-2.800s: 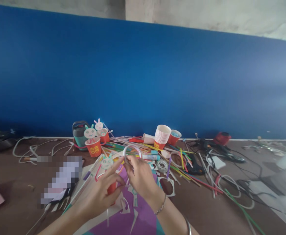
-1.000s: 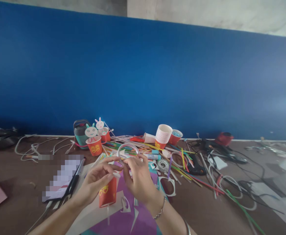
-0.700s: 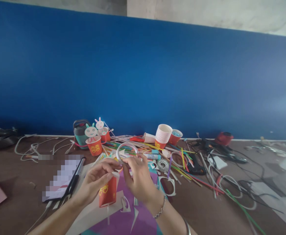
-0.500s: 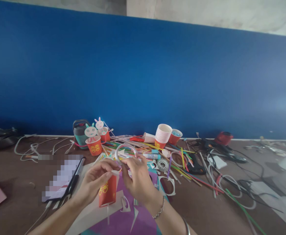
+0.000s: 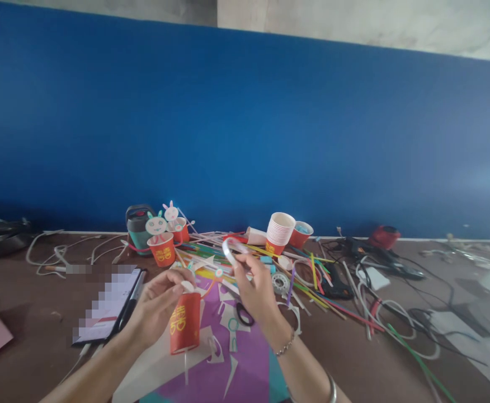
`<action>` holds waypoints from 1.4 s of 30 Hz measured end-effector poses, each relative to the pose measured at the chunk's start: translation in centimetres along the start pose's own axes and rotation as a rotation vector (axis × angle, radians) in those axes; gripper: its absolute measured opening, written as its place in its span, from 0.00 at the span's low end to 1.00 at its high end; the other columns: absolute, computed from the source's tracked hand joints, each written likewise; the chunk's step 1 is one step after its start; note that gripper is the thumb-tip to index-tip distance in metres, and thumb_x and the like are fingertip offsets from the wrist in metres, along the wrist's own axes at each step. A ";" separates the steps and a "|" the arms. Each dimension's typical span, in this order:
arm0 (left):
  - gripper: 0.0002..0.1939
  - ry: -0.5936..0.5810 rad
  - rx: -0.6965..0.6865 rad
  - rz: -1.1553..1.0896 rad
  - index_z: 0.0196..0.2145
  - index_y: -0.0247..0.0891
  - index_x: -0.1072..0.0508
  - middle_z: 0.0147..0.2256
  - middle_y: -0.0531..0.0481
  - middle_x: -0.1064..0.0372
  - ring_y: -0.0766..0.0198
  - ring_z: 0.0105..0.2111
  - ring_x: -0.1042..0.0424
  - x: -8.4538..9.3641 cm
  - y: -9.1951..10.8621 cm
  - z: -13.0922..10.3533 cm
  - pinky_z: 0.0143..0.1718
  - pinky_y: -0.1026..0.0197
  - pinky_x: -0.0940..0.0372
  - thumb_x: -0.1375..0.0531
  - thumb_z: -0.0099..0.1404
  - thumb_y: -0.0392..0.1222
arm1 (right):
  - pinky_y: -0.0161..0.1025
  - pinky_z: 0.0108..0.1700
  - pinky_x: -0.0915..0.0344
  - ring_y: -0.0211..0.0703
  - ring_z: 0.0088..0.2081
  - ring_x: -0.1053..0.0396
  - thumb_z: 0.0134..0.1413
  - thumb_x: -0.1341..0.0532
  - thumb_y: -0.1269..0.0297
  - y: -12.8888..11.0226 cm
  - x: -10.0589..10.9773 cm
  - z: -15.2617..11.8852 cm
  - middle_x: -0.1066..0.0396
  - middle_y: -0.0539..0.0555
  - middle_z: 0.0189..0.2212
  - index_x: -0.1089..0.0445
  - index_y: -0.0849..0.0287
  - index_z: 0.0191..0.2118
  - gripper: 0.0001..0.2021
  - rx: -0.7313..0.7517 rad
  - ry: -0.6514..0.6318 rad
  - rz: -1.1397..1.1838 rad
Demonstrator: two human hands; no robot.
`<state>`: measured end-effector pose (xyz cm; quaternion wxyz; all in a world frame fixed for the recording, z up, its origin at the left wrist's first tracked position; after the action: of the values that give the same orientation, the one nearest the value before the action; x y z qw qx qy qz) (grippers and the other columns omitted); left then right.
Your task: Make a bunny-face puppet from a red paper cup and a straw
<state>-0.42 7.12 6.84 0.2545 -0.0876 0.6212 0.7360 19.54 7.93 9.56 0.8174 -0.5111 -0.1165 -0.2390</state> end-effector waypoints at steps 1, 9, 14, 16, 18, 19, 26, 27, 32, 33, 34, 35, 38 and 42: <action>0.08 0.016 0.039 -0.057 0.26 0.38 0.25 0.33 0.50 0.30 0.64 0.34 0.32 -0.1 0.1 0.1 0.36 0.64 0.36 0.31 0.55 0.43 | 0.39 0.33 0.35 0.45 0.29 0.28 0.57 0.47 0.64 0.6 0.3 0.3 0.25 0.53 0.26 0.28 0.57 0.33 0.10 0.054 0.016 -0.141; 0.09 0.119 0.226 -0.279 0.25 0.38 0.26 0.32 0.52 0.29 0.65 0.38 0.28 -0.5 -0.3 0.5 0.41 0.66 0.32 0.30 0.52 0.41 | 0.45 0.36 0.38 0.52 0.28 0.27 0.42 0.41 0.80 4.4 -1.3 -0.2 0.25 0.63 0.23 0.29 0.62 0.23 0.08 0.031 -0.289 -0.958; 0.08 0.093 0.245 -0.281 0.25 0.38 0.26 0.31 0.54 0.29 0.68 0.34 0.29 -0.8 -0.7 0.2 0.40 0.69 0.34 0.31 0.55 0.40 | 0.42 0.42 0.34 0.47 0.39 0.28 0.58 0.45 0.68 1.2 -1.1 -0.4 0.24 0.56 0.36 0.28 0.57 0.35 0.08 0.084 -0.167 -0.236; 0.07 0.085 0.258 -0.285 0.25 0.37 0.26 0.32 0.53 0.28 0.68 0.34 0.28 -1.0 -0.8 0.2 0.41 0.68 0.34 0.31 0.55 0.40 | 0.41 0.42 0.33 0.45 0.40 0.28 0.58 0.44 0.66 0.2 -1.3 -0.6 0.25 0.53 0.36 0.29 0.56 0.36 0.06 0.050 -0.175 0.007; 0.08 0.089 0.272 -0.286 0.25 0.37 0.26 0.32 0.53 0.27 0.67 0.36 0.28 -1.1 -0.8 0.2 0.43 0.68 0.34 0.31 0.54 0.40 | 0.43 0.46 0.34 0.46 0.43 0.29 0.55 0.40 0.66 -0.4 -1.6 -0.8 0.26 0.54 0.38 0.30 0.56 0.35 0.03 0.058 -0.138 0.076; 0.08 0.096 0.280 -0.284 0.25 0.37 0.26 0.32 0.52 0.27 0.67 0.37 0.28 -1.2 -0.8 0.2 0.44 0.68 0.35 0.30 0.54 0.40 | 0.44 0.48 0.35 0.47 0.45 0.30 0.55 0.39 0.66 -0.4 -1.8 -0.9 0.27 0.55 0.39 0.30 0.56 0.34 0.02 0.075 -0.117 0.074; 0.09 0.100 0.312 -0.237 0.25 0.37 0.27 0.33 0.51 0.27 0.64 0.37 0.27 -1.6 -0.4 -0.4 0.42 0.65 0.33 0.30 0.54 0.41 | 0.49 0.50 0.38 0.50 0.47 0.34 0.62 0.45 0.64 -0.2 -2.0 -1.5 0.31 0.58 0.42 0.31 0.56 0.33 0.07 0.249 -0.069 -0.105; 0.09 0.098 0.319 -0.201 0.26 0.37 0.27 0.33 0.51 0.27 0.64 0.35 0.27 -1.7 -0.4 -0.6 0.38 0.66 0.33 0.31 0.54 0.42 | 0.50 0.51 0.39 0.50 0.47 0.34 0.62 0.46 0.64 -0.2 -2.0 -1.5 0.31 0.58 0.42 0.31 0.56 0.33 0.08 0.261 -0.052 -0.137; 0.12 0.246 0.232 0.044 0.25 0.36 0.28 0.42 0.47 0.27 0.68 0.27 0.28 -1.6 -0.4 -0.7 0.29 0.66 0.35 0.32 0.54 0.46 | 0.48 0.50 0.39 0.51 0.47 0.34 0.59 0.45 0.64 -0.3 -2.0 -1.5 0.31 0.58 0.42 0.33 0.56 0.31 0.07 0.176 0.013 -0.069; 0.12 0.281 0.200 0.092 0.25 0.36 0.28 0.47 0.45 0.29 0.69 0.26 0.29 -1.5 -0.4 -0.6 0.29 0.65 0.35 0.32 0.54 0.46 | 0.47 0.50 0.39 0.50 0.47 0.34 0.59 0.45 0.64 -0.3 -1.9 -1.5 0.32 0.58 0.42 0.34 0.56 0.31 0.07 0.126 0.021 -0.027; 0.13 0.306 0.177 0.142 0.25 0.35 0.28 0.53 0.44 0.32 0.70 0.25 0.29 -1.4 -0.4 -0.4 0.29 0.65 0.34 0.33 0.55 0.47 | 0.46 0.50 0.38 0.50 0.47 0.34 0.59 0.45 0.64 -0.3 -1.9 -1.4 0.32 0.57 0.42 0.34 0.56 0.30 0.07 0.070 0.012 0.023; 0.13 0.319 0.165 0.192 0.25 0.35 0.28 0.56 0.44 0.36 0.71 0.24 0.30 -1.3 -0.5 -0.3 0.28 0.64 0.34 0.33 0.55 0.47 | 0.45 0.49 0.37 0.50 0.47 0.34 0.59 0.45 0.63 -0.3 -1.9 -1.4 0.31 0.57 0.42 0.34 0.56 0.30 0.08 0.014 -0.018 0.078; 0.13 0.308 0.176 0.296 0.27 0.35 0.27 0.58 0.43 0.38 0.70 0.25 0.29 -1.2 -0.7 -0.3 0.28 0.64 0.35 0.34 0.56 0.49 | 0.42 0.47 0.36 0.49 0.48 0.33 0.58 0.45 0.62 -0.5 -2.1 -1.5 0.31 0.56 0.43 0.33 0.57 0.29 0.09 -0.078 -0.152 0.200; 0.13 0.269 0.197 0.337 0.25 0.35 0.27 0.57 0.41 0.36 0.68 0.27 0.28 -1.4 -1.0 -0.7 0.28 0.64 0.36 0.36 0.57 0.48 | 0.43 0.49 0.37 0.49 0.49 0.34 0.56 0.44 0.63 -0.8 -2.5 -1.9 0.32 0.56 0.44 0.33 0.56 0.30 0.07 -0.064 -0.202 0.166</action>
<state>1.10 6.21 6.48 0.0502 -0.0546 0.7241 0.6857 16.90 6.65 8.23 0.8016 -0.5665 -0.1478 -0.1211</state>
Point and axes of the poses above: each hand's wrist, its own z-axis towards the middle knuckle, its own x-axis out of the back of the hand, y = z × x, the point moved 1 cm from there along z, towards the middle knuckle
